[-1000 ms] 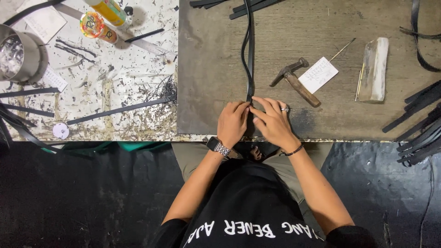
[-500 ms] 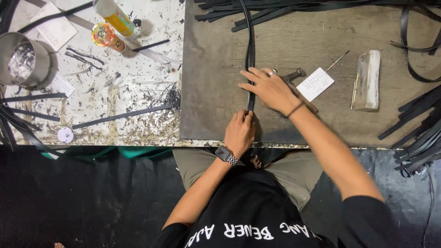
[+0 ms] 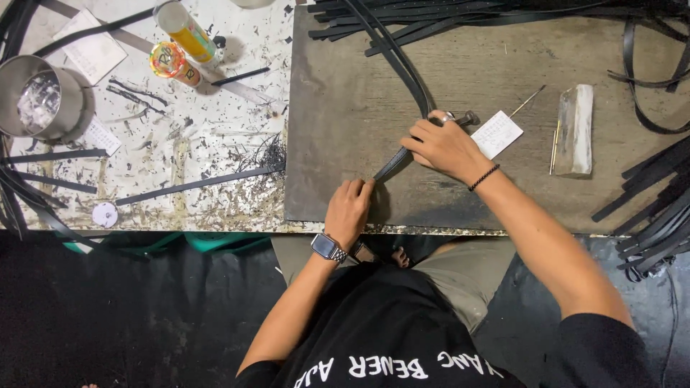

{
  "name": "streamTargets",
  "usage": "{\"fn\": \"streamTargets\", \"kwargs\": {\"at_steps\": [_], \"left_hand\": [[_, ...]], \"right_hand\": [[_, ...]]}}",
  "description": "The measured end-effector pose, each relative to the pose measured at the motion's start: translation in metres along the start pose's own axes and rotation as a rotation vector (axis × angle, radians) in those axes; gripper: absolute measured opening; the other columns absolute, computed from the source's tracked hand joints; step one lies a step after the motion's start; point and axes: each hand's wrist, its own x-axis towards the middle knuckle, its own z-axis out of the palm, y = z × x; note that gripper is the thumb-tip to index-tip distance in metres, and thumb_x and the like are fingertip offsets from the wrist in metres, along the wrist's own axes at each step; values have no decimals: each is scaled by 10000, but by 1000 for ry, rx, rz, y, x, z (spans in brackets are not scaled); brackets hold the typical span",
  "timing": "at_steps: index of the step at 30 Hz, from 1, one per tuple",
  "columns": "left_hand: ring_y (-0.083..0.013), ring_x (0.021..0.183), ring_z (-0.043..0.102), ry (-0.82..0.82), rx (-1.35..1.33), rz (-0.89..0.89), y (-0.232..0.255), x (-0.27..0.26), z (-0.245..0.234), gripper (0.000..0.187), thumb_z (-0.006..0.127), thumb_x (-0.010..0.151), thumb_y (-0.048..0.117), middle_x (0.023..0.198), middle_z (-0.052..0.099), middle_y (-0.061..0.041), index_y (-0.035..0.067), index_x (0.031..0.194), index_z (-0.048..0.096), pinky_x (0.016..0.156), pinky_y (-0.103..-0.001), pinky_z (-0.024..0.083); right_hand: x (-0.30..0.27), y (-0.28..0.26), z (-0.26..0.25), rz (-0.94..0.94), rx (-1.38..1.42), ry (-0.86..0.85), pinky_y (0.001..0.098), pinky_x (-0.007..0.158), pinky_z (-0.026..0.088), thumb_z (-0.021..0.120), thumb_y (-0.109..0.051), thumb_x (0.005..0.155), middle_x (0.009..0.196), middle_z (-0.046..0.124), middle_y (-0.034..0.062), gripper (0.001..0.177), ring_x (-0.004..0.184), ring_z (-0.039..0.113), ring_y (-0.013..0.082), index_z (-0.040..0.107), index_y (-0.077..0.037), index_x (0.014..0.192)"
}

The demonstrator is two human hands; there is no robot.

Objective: The person uses a hammer and a metal punch to create holes along a black leather strip. They repeatedly position the punch, strike it with the hammer, and then move the strip to the next location. After finishing one strip, they pick up another and begin the same process.

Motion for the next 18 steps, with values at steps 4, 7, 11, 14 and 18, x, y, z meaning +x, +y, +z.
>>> {"fn": "streamTargets", "kwargs": {"at_steps": [4,7,11,14,18], "left_hand": [[-241,851,610,87,49,63,-10,0,-13,257,614,959,74,959,602,-83,130,1205,665,701,-321,500],[-236,872,601,94,26,96,-19,-9,-10,262,650,957,74,980,607,-92,140,1209,678,693,-320,475],[-281,1032,621,-11,-87,31,-15,-15,-29,297,734,909,85,1084,639,-114,130,1203,718,752,-347,486],[-283,1063,616,-61,-92,21,-21,-26,-19,300,644,963,41,1119,639,-109,129,1244,705,767,-340,485],[-273,1054,611,-80,-71,64,-30,-31,-1,307,633,967,35,1109,628,-102,142,1247,695,776,-334,492]], "right_hand": [[-14,-11,2,16,-29,123,415,990,440,641,-244,992,950,570,11,163,1005,595,189,635,-196,1148],[-11,-22,-5,49,-27,173,411,982,447,652,-212,1003,997,595,25,190,1035,600,200,658,-186,1191],[-14,-38,6,102,-24,184,427,1003,447,702,-196,992,1031,625,33,193,1052,611,207,665,-193,1182],[-13,-47,-16,124,-70,197,432,978,417,810,-218,893,952,605,25,291,982,606,188,674,-189,1148],[-44,-49,8,137,-137,159,413,931,399,821,-270,872,896,580,-3,310,932,592,171,660,-217,1131]]}}
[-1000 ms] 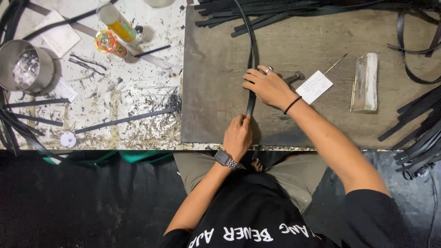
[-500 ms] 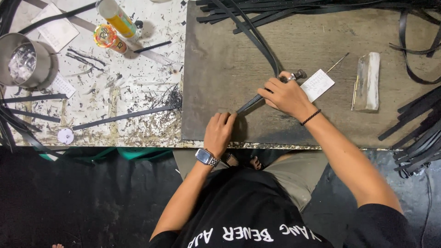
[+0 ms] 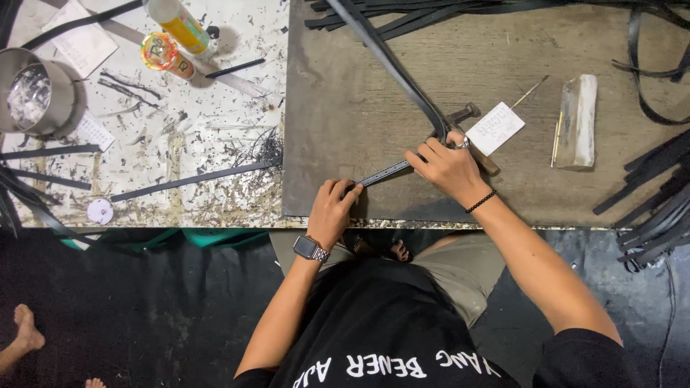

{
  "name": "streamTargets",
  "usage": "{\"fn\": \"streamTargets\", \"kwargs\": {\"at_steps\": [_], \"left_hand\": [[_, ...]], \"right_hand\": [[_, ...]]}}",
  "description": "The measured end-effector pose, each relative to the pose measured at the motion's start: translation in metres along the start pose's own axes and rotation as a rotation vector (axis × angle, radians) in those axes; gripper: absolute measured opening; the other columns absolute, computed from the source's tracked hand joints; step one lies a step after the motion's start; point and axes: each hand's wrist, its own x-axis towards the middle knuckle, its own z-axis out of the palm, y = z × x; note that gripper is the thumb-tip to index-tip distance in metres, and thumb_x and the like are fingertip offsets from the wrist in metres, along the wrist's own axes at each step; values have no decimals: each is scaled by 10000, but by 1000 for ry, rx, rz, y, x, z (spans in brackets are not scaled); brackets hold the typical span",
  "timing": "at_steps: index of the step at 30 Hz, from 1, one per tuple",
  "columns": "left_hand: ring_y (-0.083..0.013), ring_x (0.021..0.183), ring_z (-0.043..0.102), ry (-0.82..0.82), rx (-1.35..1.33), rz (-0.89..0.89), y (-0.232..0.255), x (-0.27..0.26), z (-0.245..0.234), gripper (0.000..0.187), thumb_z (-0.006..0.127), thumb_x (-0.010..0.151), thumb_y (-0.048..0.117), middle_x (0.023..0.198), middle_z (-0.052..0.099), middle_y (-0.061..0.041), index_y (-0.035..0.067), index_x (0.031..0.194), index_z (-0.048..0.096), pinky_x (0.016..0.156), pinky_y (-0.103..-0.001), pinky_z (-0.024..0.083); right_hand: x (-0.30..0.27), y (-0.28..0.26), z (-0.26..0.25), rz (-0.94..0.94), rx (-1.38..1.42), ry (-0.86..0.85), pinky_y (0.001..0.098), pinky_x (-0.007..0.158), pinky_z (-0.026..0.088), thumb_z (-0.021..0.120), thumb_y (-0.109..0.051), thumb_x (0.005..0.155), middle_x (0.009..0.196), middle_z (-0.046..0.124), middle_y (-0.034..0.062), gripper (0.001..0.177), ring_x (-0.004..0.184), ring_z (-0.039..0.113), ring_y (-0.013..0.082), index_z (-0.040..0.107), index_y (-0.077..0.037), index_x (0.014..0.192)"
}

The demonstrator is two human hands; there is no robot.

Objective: The person uses a hammer and a metal punch to create holes along a black leather strip. They repeatedly position the punch, strike it with the hammer, and then move the strip to the next location. After finishing one strip, they pick up another and begin the same process.

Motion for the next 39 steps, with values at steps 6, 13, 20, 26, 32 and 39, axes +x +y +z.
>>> {"fn": "streamTargets", "kwargs": {"at_steps": [6,13,20,26,32,39], "left_hand": [[-313,1043,588,50,26,101,-8,-1,7,311,640,942,23,1102,577,-133,124,1235,669,765,-379,489],[-272,1034,624,68,-111,65,4,21,-18,266,636,969,20,1056,612,-74,142,1204,662,811,-341,489],[-263,960,590,49,44,171,11,30,-6,254,632,1019,127,1020,593,-105,85,1268,613,767,-335,443],[-354,966,615,78,78,223,9,23,5,323,544,1007,19,1081,586,-207,-26,1326,572,795,-390,494],[-293,812,650,-45,-46,130,50,44,-50,345,582,1031,279,886,606,-101,39,1278,594,709,-364,503],[-264,763,664,-147,-170,119,63,30,-85,402,519,1044,438,802,578,-67,73,1167,635,633,-343,539]], "right_hand": [[-21,18,-7,37,-93,-15,395,879,361,852,-364,842,826,536,-29,362,841,558,151,674,-232,1129],[-45,9,-14,53,-19,-49,376,877,414,715,-235,940,791,535,-18,271,830,577,154,668,-206,1206],[-52,-6,-13,44,33,1,360,830,448,559,-258,1041,755,508,16,206,750,555,176,664,-132,1167],[-50,-15,-11,53,84,105,402,939,513,523,-280,1051,735,520,40,255,767,606,204,683,-82,1061],[-44,-41,-26,46,150,109,388,770,553,462,-277,1084,707,493,32,296,668,583,220,681,-78,1072],[-12,-87,-73,58,220,101,357,694,542,389,-263,1085,693,470,4,353,618,568,195,691,-86,1133]]}}
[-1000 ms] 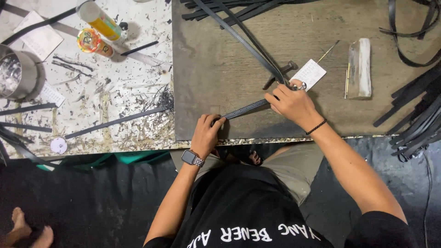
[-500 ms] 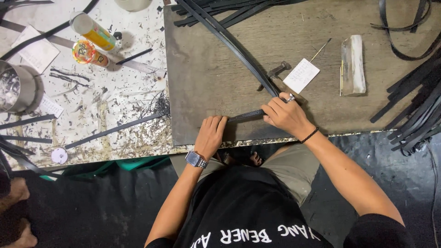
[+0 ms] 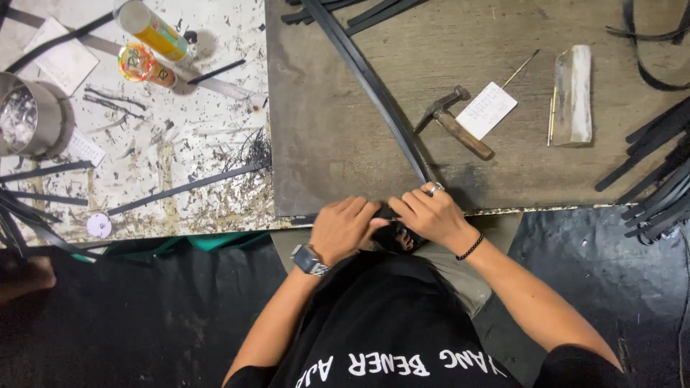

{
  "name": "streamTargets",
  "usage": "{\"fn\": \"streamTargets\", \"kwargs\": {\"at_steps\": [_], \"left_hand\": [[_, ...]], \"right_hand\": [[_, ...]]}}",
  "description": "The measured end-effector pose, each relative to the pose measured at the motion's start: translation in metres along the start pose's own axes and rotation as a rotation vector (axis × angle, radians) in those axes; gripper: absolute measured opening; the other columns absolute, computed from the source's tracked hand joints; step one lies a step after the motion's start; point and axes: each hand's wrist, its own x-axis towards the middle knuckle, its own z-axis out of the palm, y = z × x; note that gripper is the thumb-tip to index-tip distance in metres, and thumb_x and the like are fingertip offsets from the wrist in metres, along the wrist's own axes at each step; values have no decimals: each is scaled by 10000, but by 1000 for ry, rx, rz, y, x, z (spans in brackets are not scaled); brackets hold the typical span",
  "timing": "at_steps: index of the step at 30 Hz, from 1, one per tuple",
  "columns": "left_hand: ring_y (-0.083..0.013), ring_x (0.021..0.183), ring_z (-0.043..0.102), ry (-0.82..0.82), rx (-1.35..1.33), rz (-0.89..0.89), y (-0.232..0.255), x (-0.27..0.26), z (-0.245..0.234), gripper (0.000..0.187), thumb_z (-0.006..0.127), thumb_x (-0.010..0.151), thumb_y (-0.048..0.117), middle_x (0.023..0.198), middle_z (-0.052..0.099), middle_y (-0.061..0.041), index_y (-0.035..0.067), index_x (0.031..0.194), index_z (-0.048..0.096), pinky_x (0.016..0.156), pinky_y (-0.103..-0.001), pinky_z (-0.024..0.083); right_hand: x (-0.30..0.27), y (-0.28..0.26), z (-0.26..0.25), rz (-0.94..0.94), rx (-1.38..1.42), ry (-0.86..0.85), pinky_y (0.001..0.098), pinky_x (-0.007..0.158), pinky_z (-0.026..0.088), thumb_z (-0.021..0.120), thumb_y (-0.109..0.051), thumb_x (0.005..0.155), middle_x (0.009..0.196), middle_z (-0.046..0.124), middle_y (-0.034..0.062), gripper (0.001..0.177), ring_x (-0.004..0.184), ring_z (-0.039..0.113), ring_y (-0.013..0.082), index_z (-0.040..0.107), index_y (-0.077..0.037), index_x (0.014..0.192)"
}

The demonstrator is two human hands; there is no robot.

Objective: The person uses a hammer and a metal punch to create holes along a black leather strip. They repeatedly position the punch, strike it with the hammer, and then move the strip to the next location. After finishing one strip, they pick up another and begin the same process.

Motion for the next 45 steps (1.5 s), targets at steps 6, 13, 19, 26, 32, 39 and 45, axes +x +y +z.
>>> {"fn": "streamTargets", "kwargs": {"at_steps": [6,13,19,26,32,39,45], "left_hand": [[-217,572,583,193,80,144,-72,-77,-34,305,525,1044,355,645,474,-13,165,816,593,525,-328,498],[-242,444,441,436,368,-96,-189,-238,-78,421,632,996,252,501,414,6,169,600,517,473,-319,418],[-146,423,177,558,498,-315,-190,-266,-100,426,533,856,-79,476,252,3,99,521,340,451,-326,106],[-140,411,255,288,219,-279,-147,-187,-89,553,413,1096,285,503,329,11,149,560,390,465,-347,136],[-118,425,340,127,129,-78,-119,-115,-77,488,495,1066,479,539,421,29,142,717,549,420,-285,202],[-170,515,518,97,114,-1,-118,-82,-58,415,519,1071,445,664,579,-9,113,868,664,420,-309,323],[-148,516,513,156,176,-64,-116,-77,-63,401,512,1088,406,670,594,12,140,830,663,437,-287,301]], "right_hand": [[26,-20,-30,18,67,59,414,958,503,423,-345,1101,686,471,29,382,667,563,194,610,-110,864],[-28,3,-37,182,-30,-67,448,1006,498,640,-263,1011,701,578,14,189,683,610,170,626,-135,873],[-68,41,-72,292,-137,-51,366,802,468,621,-242,1114,644,570,49,431,582,525,198,587,-102,708],[-167,97,-104,449,-361,-231,327,685,345,753,-138,1173,632,533,-43,509,596,553,152,577,-174,697],[-246,149,-123,648,-308,-380,420,863,449,777,-30,1105,722,534,85,496,777,619,315,472,-88,718],[-254,169,-130,729,-251,-276,436,993,511,853,-53,1187,1062,561,217,399,1055,615,392,532,51,973],[-259,169,-129,705,-201,-368,488,1123,436,775,-295,917,1303,529,268,591,1300,546,424,632,134,1296]]}}
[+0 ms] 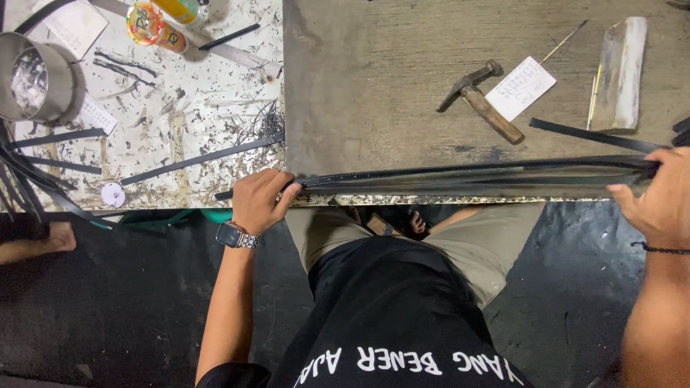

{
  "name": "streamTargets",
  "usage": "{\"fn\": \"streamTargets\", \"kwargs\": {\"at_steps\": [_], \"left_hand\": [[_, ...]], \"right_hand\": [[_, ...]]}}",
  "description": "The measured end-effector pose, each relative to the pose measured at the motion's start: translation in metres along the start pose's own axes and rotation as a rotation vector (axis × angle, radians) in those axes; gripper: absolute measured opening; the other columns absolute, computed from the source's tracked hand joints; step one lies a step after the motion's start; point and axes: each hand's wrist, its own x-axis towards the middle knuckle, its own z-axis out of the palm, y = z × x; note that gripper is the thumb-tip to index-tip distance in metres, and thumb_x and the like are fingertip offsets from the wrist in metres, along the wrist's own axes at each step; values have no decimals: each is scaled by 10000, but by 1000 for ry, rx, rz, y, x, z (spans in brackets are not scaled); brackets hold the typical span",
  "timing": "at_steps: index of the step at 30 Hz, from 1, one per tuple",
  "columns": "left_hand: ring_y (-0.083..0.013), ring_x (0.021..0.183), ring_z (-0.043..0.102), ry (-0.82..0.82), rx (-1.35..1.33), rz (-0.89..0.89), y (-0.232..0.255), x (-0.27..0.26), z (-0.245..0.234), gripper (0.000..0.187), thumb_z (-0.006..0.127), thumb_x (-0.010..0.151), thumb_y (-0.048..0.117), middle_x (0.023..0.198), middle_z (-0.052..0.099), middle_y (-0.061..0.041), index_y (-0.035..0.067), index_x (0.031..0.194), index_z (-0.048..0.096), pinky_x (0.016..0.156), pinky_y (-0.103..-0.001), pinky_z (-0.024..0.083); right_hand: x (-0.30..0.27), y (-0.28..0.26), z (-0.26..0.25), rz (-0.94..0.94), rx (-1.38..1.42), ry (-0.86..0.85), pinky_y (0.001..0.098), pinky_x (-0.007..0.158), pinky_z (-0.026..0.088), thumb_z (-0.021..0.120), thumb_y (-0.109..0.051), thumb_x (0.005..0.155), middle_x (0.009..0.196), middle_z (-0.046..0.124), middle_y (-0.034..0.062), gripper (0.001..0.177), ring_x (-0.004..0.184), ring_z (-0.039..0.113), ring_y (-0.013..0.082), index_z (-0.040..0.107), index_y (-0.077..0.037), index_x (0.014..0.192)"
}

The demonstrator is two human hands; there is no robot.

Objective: The person uses a hammer and a metal punch to create holes along a black leather strip. They repeatedly position the punch, strike it with the hammer, and then move the strip to the next location. After finishing one strip, they pick up another and begin the same process.

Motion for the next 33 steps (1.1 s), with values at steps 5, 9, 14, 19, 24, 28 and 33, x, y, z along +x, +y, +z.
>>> {"fn": "streamTargets", "kwargs": {"at_steps": [5,9,14,19,24,28,33], "left_hand": [[-153,509,519,32,-65,-17,9,7,5,438,435,1107,369,662,607,-3,127,815,655,445,-289,298],[-110,498,469,29,-109,-20,27,17,33,467,374,1114,400,614,528,36,154,823,644,452,-257,312],[-136,485,456,-78,-213,-19,64,39,63,543,231,1117,456,639,521,22,144,861,595,427,-286,335],[-223,624,629,4,-284,66,94,56,65,326,468,1083,373,654,529,-15,132,946,640,579,-320,525],[-206,655,595,54,-163,176,105,62,52,338,439,1085,364,675,452,-2,137,867,563,601,-301,508],[-192,693,597,40,9,222,95,54,52,281,475,1071,335,715,477,-1,139,899,579,633,-295,511],[-202,714,599,2,13,228,89,41,59,278,451,1084,344,739,483,-13,142,942,580,652,-310,519]], "right_hand": [[-8,0,18,142,-88,-9,476,1029,419,721,-264,1058,1310,575,284,527,1188,589,451,582,130,1379],[32,-53,-6,159,-143,-11,494,927,479,785,-178,1151,1308,635,270,321,1122,653,459,641,45,1332],[88,-182,-50,28,36,180,530,1014,307,632,-88,585,1308,504,294,763,1195,484,449,652,57,1334],[107,-301,-33,-310,472,137,522,1167,252,616,-434,868,1393,582,164,622,1400,464,329,627,-75,1376],[108,-346,-9,-405,635,62,484,1028,425,639,-394,973,1054,666,64,488,1079,649,289,620,-109,1369],[104,-343,-2,-441,552,2,369,672,495,528,-424,1066,809,622,28,310,736,670,257,660,-143,1066],[98,-335,-3,-432,524,-21,339,567,483,547,-545,1033,703,588,17,419,626,649,253,638,-146,950]]}}
